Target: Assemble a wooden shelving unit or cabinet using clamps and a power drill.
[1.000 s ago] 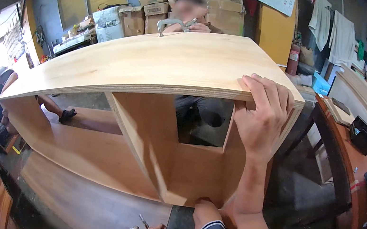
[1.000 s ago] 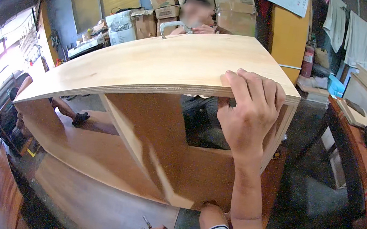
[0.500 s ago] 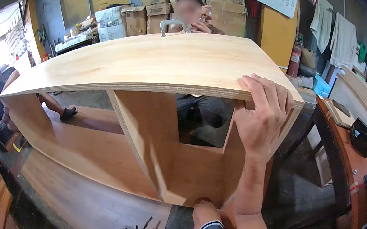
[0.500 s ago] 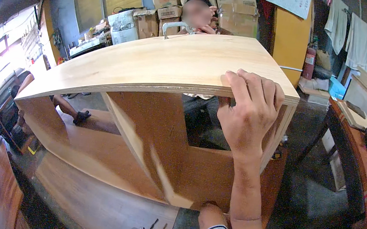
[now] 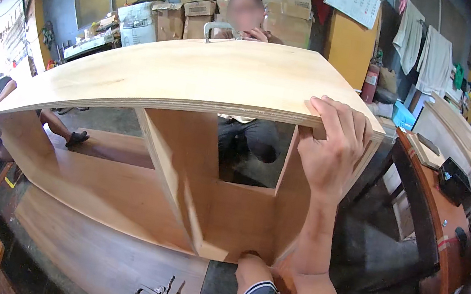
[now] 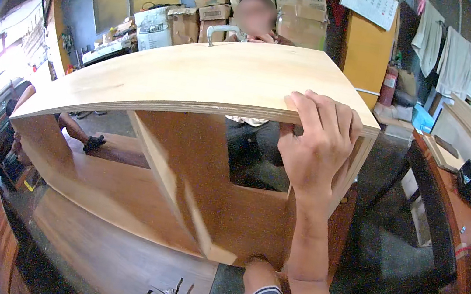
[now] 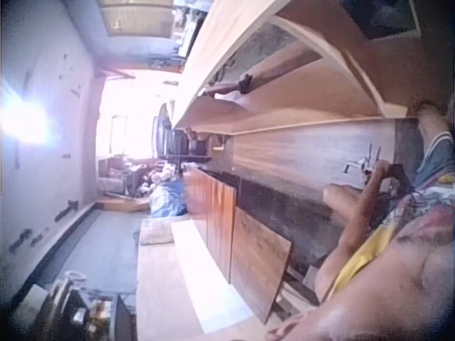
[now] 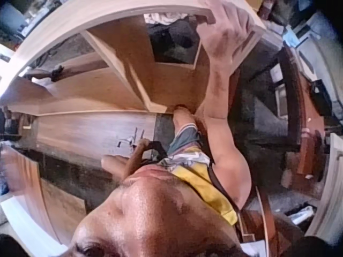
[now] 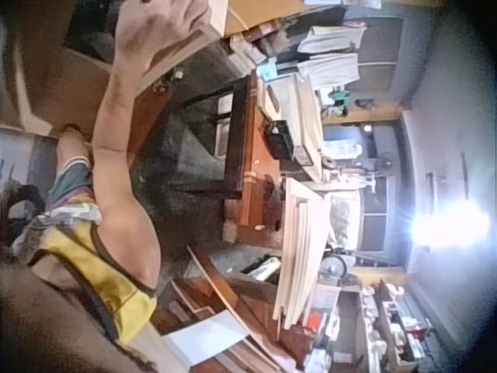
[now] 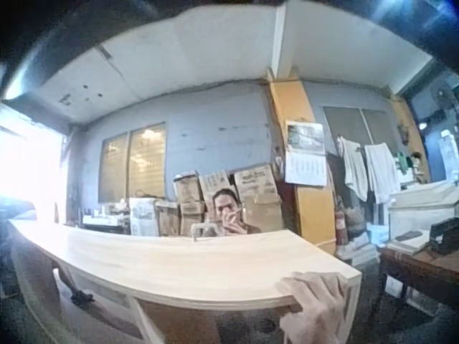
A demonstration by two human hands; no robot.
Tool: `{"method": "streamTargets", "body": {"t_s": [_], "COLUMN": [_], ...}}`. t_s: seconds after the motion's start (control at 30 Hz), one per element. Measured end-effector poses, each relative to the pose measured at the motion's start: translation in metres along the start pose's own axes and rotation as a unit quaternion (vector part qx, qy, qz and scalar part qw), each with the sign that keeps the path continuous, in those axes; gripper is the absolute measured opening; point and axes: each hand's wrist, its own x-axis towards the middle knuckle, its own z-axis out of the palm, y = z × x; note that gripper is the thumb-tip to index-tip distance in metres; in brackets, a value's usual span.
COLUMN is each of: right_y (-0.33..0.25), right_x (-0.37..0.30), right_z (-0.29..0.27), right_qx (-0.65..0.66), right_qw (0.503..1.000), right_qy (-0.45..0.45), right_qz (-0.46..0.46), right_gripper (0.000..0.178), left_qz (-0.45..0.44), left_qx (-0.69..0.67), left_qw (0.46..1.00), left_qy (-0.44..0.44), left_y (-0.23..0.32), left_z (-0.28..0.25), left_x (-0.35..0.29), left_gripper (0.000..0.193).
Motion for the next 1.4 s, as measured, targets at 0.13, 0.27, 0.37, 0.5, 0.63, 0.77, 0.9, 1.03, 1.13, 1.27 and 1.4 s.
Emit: {"method": "streamTargets", "body": {"t_s": [0.13,0.27,0.37,0.5,0.63,0.77,0.9,1.03,1.13,1.27,1.4], "right_y": [-0.001,-0.002,-0.008,-0.004,0.004,-0.002,-0.007,-0.001,-0.005,0.006,0.004], "right_x": [-0.002,-0.001,0.002,0.005,-0.001,0.003,0.000,-0.001,-0.001,-0.002,-0.005], "right_z": [-0.001,-0.005,-0.003,-0.002,0.003,0.008,0.006,0.000,0.000,-0.004,0.007], "right_qx": [-0.011,-0.015,-0.001,-0.015,-0.015,-0.009,0.001,-0.017,-0.025,-0.083,-0.067], "right_qw": [1.000,1.000,1.000,1.000,1.000,1.000,0.999,1.000,0.998,0.995,0.995], "right_qy": [-0.013,-0.012,-0.007,-0.001,0.011,0.018,0.026,0.010,0.007,0.000,0.025], "right_qz": [-0.001,-0.010,-0.011,-0.018,-0.017,-0.019,-0.020,-0.020,-0.052,-0.054,-0.075], "right_gripper": [0.033,0.033,0.033,0.034,0.033,0.030,0.032,0.035,0.034,0.035,0.033], "left_qz": [0.024,0.019,-0.007,0.005,0.049,0.054,0.081,0.066,0.035,0.103,0.160], "left_qx": [-0.032,-0.141,-0.200,-0.174,-0.139,-0.087,-0.056,-0.103,-0.103,-0.086,-0.083], "left_qw": [0.999,0.981,0.975,0.974,0.983,0.983,0.976,0.970,0.979,0.979,0.971], "left_qy": [0.015,0.128,0.102,0.144,0.106,0.150,0.194,0.211,0.170,0.155,0.156], "left_y": [-0.002,0.008,0.010,0.003,0.028,0.012,0.008,0.030,0.042,0.094,0.129], "left_z": [0.008,0.000,-0.010,-0.008,-0.084,-0.112,-0.144,-0.181,-0.172,-0.184,-0.191], "left_x": [0.005,0.004,0.007,0.028,-0.021,-0.009,-0.025,-0.050,-0.025,-0.043,-0.028], "left_gripper": [0.034,0.039,0.041,0.038,0.040,0.043,0.043,0.043,0.044,0.046,0.039]}}
